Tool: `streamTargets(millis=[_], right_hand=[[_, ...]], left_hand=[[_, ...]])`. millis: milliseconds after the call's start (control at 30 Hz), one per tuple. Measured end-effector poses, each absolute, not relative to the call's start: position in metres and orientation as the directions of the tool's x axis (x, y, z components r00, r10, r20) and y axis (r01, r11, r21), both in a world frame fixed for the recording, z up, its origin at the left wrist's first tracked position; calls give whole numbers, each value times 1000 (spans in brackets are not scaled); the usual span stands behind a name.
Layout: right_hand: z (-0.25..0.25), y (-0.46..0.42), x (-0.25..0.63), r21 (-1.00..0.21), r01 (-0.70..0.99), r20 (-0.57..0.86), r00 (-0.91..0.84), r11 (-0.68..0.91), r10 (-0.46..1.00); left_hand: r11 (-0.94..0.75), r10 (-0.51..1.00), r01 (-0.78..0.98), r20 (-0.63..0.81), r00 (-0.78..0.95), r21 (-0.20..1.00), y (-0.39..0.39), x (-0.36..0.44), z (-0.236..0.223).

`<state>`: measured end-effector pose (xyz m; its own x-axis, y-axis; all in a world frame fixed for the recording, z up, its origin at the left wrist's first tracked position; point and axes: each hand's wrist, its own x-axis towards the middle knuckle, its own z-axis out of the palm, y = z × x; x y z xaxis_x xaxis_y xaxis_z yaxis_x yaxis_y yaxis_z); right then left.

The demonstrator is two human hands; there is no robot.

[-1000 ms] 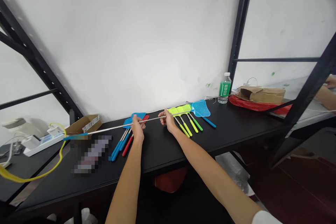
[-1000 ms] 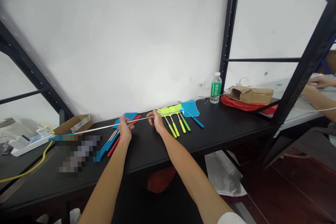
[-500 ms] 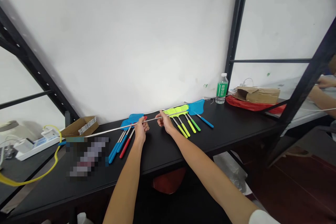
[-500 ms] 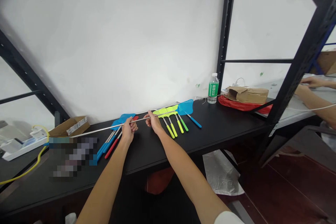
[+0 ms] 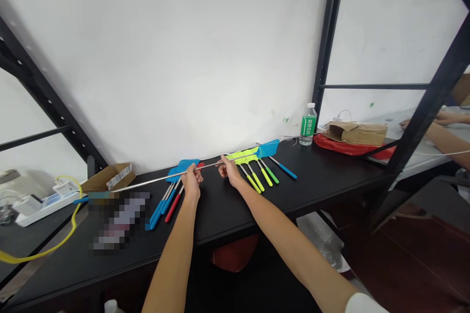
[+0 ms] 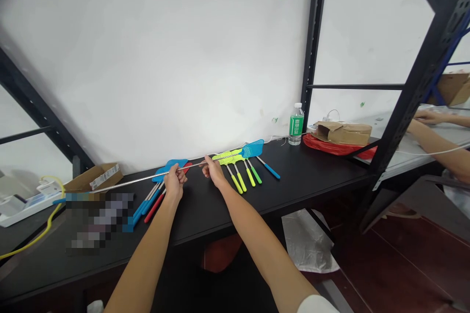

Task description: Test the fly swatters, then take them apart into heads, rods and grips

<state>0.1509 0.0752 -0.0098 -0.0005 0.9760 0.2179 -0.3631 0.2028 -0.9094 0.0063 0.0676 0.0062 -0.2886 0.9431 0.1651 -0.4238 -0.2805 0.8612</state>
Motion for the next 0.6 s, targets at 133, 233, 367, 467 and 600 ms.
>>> streamTargets(millis=[133,233,367,467,600], right_hand=[[-11,78,151,-910,-363,214,2,200,977],[-12,79,151,-909,-365,215,1,200,977],[-12,78,151,-908,-369,215,0,200,977],[-12,79,151,-906,-376,211,3,197,977],[-12,80,151,-901,-394,198,4,183,980]], left_hand=[[-277,945,-417,165,-284,866,67,7,7],[-270,947,-413,163,-277,869,66,7,7],[-256,951,-423,148,-272,869,66,7,8],[-259,951,-419,155,-266,870,66,7,8],[-251,956,-402,161,-244,880,65,7,7]])
